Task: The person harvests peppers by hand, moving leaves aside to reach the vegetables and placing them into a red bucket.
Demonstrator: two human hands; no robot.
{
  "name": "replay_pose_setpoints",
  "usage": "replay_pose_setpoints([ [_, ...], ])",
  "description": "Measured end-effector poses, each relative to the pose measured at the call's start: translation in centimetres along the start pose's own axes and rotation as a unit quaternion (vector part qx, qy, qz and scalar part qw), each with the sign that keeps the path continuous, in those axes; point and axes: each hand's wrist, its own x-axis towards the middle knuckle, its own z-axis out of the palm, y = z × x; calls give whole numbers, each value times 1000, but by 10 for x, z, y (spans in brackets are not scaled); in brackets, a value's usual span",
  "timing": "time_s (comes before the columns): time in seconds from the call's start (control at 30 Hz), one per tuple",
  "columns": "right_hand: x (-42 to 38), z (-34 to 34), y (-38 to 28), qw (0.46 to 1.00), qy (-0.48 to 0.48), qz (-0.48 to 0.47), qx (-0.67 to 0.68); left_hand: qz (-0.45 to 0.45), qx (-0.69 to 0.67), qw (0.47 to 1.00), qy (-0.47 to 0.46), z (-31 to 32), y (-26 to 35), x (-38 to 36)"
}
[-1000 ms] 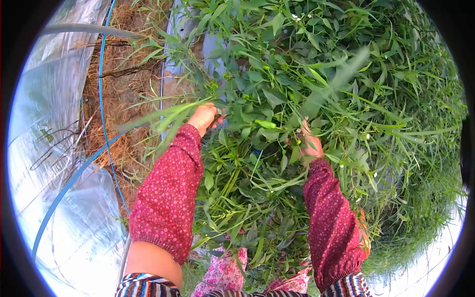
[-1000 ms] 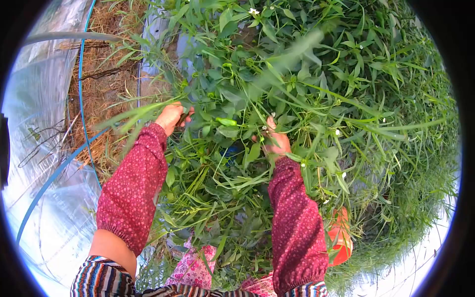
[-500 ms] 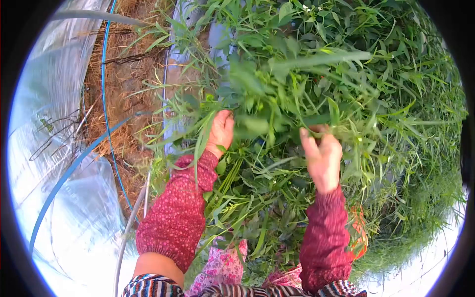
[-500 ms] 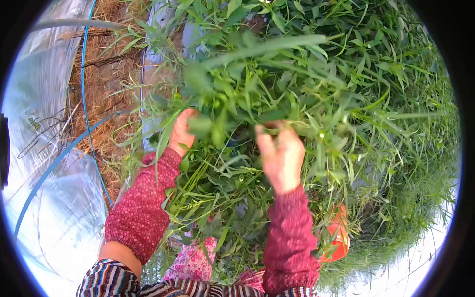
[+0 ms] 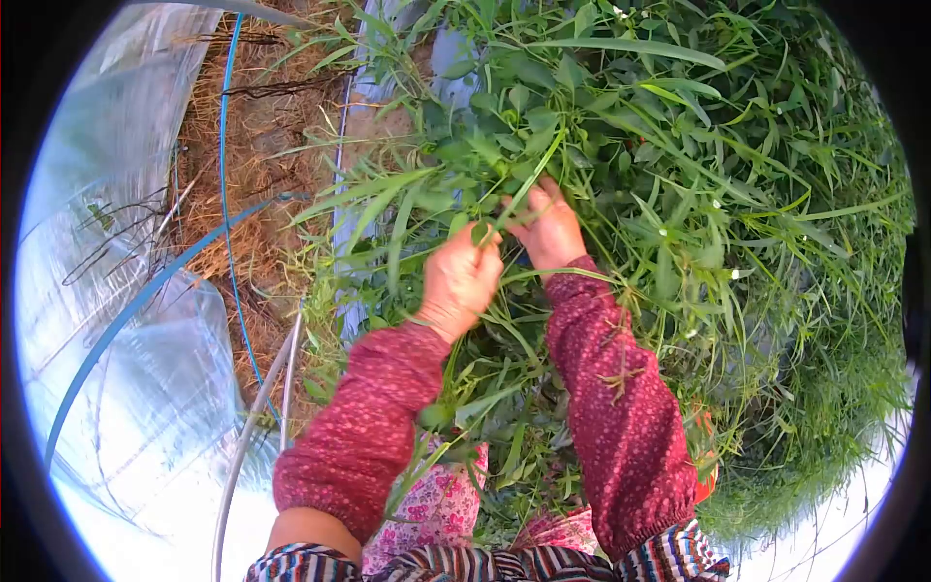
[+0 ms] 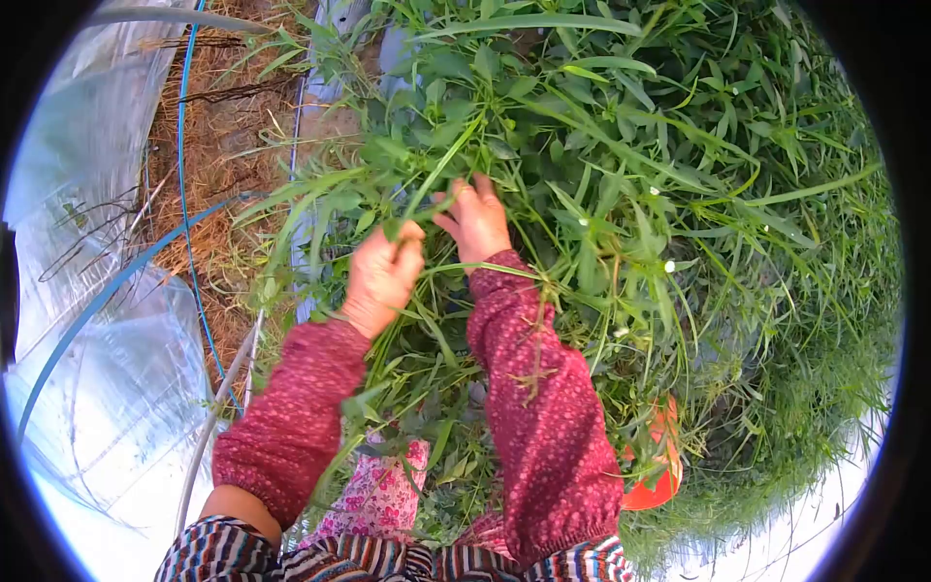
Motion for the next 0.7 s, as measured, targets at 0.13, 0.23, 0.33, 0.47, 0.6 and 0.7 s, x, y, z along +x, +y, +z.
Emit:
replay_pose_setpoints([
  [0.13,-9,-16,-12,1000,-22,2,10,68,94,986,116,-50,-21,86],
  [0.23,-4,-22,7,998,-46,19,-46,-10,194,981,14,-46,-65,110],
  [0.33,13,-16,30,992,-42,109,-46,-125,364,882,-272,-33,-86,80],
  [0.47,57,-10,58,990,-51,40,-125,-141,265,926,-227,7,-109,27],
  [0.6,129,-16,77,976,-10,-9,-217,-124,218,937,-244,42,-116,12],
  [0.7,143,-15,74,973,9,-64,-223,-122,169,952,-225,52,-115,3],
])
